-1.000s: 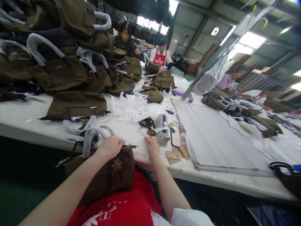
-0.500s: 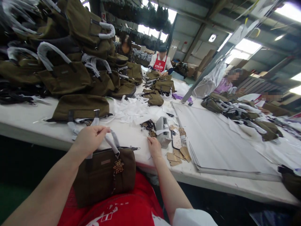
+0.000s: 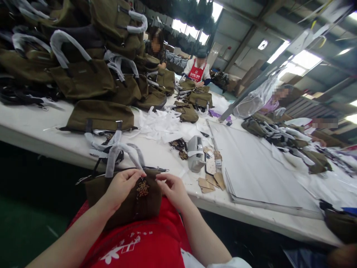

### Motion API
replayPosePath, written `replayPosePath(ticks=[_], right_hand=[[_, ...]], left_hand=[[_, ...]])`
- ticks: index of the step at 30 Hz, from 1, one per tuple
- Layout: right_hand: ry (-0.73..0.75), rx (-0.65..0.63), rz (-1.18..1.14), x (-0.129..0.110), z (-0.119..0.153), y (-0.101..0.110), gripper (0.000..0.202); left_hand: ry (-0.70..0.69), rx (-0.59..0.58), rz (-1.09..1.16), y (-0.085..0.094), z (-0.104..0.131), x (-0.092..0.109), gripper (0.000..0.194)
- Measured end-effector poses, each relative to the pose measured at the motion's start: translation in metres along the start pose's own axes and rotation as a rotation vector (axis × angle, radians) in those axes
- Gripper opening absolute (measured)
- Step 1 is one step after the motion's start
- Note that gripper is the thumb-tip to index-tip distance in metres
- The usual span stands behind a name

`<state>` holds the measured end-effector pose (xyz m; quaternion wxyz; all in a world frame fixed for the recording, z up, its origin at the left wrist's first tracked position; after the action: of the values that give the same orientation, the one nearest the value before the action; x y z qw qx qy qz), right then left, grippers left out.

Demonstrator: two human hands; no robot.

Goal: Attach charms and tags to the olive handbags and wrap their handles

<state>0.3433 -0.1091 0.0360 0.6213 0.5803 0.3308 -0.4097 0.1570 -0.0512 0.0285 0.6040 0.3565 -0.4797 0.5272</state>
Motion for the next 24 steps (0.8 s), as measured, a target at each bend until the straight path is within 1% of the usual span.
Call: replayPosePath(ticks=[1,2,3,5,6,8,10,11,12,14,15,16,17,18,20,22,24], right_hand=[[-0.035,-0.09,-0.159,0.002,0.0,-0.013,0.033],[-0.062,-0.128,-0.311,0.004,-0.002,-0.021,0.041],[-0.081,-0.125,-0.443,0.006,-0.004,-0.026,0.047],[-0.102,-0.043,-0.613,0.011,-0.01,-0.027,0.045],[-0.112,-0.001,-0.653,0.013,-0.012,-0.026,0.041],[-0.122,0.028,-0.656,0.014,-0.015,-0.025,0.038],[-0.1,0.021,-0.551,0.012,-0.016,-0.023,0.039],[-0.072,0.017,-0.45,0.01,-0.015,-0.02,0.039],[-0.031,0.021,-0.314,0.007,-0.015,-0.016,0.038],[0.057,0.045,0.006,0.001,-0.012,-0.009,0.034],[0.08,0.044,0.141,0.0,-0.011,-0.008,0.031],[0.083,0.024,0.231,0.001,-0.01,-0.01,0.029],[0.066,-0.012,0.279,0.005,-0.01,-0.014,0.028],[0.036,-0.056,0.297,0.009,-0.01,-0.02,0.029],[-0.021,-0.121,0.333,0.02,-0.01,-0.034,0.028],[-0.046,-0.11,0.414,0.028,-0.011,-0.045,0.025],[-0.07,-0.098,0.446,0.035,-0.012,-0.055,0.023]], left_hand=[[0.011,-0.025,0.019,-0.003,0.001,-0.003,0.047],[0.027,-0.06,0.034,-0.006,0.003,-0.008,0.046],[0.043,-0.094,0.041,-0.009,0.005,-0.013,0.046],[0.06,-0.133,0.029,-0.012,0.009,-0.023,0.045],[0.062,-0.149,0.02,-0.014,0.011,-0.028,0.044],[0.059,-0.192,0.0,-0.016,0.014,-0.037,0.043],[0.042,-0.217,-0.057,-0.014,0.016,-0.045,0.043],[0.01,-0.193,-0.112,-0.01,0.016,-0.047,0.043],[-0.042,-0.136,-0.185,-0.002,0.014,-0.048,0.044],[-0.173,0.036,-0.359,0.018,0.011,-0.044,0.046],[-0.223,0.101,-0.436,0.027,0.009,-0.043,0.044],[-0.248,0.129,-0.494,0.033,0.007,-0.044,0.041],[-0.241,0.115,-0.527,0.036,0.004,-0.048,0.037],[-0.208,0.075,-0.528,0.036,0.0,-0.054,0.034],[-0.125,-0.022,-0.468,0.032,-0.008,-0.066,0.029],[-0.061,-0.071,-0.388,0.025,-0.014,-0.075,0.029],[-0.022,-0.089,-0.323,0.017,-0.018,-0.079,0.032]])
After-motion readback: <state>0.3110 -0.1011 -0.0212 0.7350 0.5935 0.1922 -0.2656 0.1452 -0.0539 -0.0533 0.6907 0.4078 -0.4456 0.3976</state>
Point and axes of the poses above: each hand's wrist, its own z-axis away from the middle knuckle, its own y-axis out of the back of the hand, x = y × z, the point moved 7 cm from there along -z, towards the middle knuckle, and after that the axes turned 11 degrees about z, right-handed, at the moved point
